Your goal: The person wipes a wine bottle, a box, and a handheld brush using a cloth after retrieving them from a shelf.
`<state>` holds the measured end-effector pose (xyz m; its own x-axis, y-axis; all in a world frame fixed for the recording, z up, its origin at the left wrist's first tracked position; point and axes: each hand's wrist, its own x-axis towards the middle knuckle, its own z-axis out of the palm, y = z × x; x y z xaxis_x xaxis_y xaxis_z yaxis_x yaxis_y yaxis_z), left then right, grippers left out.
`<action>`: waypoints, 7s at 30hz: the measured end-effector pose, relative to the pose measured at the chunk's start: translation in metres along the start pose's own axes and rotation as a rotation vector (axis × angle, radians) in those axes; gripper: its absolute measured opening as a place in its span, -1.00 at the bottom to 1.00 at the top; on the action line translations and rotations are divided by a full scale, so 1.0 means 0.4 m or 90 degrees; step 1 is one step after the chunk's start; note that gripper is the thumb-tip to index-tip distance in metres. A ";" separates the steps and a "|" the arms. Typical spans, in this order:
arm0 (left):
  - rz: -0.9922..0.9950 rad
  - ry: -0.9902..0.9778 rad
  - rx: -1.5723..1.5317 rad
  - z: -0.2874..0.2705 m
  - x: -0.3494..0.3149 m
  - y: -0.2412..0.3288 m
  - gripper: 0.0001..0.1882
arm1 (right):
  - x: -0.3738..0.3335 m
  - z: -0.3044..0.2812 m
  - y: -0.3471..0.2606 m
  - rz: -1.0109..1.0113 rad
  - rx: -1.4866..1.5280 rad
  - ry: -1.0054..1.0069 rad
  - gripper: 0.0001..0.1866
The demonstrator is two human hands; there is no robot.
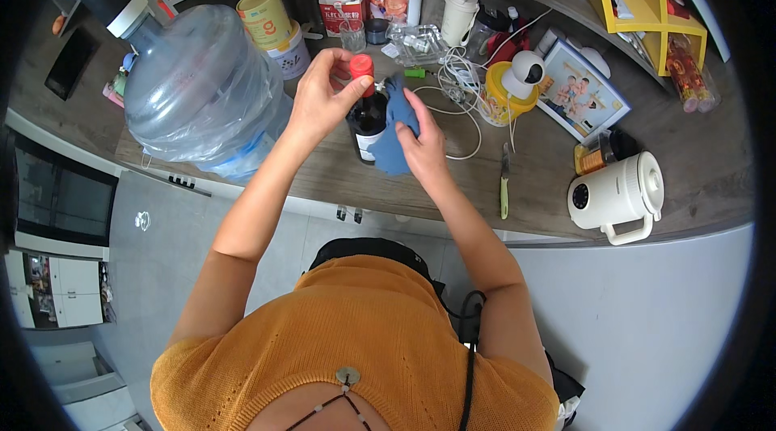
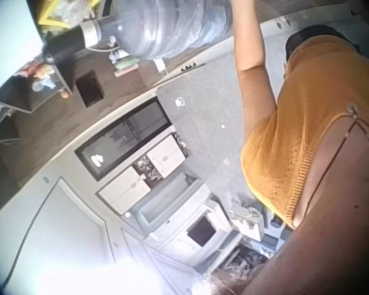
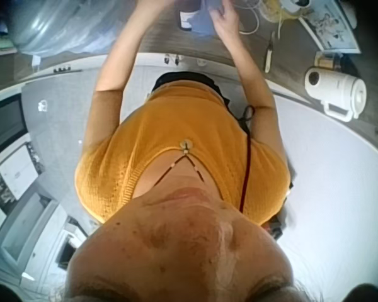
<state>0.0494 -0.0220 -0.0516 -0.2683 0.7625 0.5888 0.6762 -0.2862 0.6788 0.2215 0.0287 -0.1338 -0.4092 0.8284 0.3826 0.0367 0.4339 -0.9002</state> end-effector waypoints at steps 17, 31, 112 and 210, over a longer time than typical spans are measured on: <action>-0.079 0.114 0.041 0.052 -0.016 0.020 -0.56 | -0.080 0.011 0.107 0.074 -0.071 -0.061 -0.40; -0.147 -0.203 -0.337 -0.018 0.058 -0.036 -0.58 | 0.040 0.011 -0.053 -0.168 -0.133 -0.129 -0.39; -0.083 -0.277 -0.430 -0.038 0.038 -0.074 -0.64 | -0.070 0.126 0.034 -0.051 -0.196 0.006 -0.31; -0.101 -0.255 -0.398 -0.047 0.017 -0.089 -0.69 | -0.056 -0.044 0.290 0.164 -0.295 -0.225 -0.57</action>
<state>0.0106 -0.0177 -0.0635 0.0204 0.9404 0.3394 0.1030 -0.3396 0.9349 0.2510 0.0666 -0.2430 -0.6077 0.7941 0.0034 0.5320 0.4103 -0.7407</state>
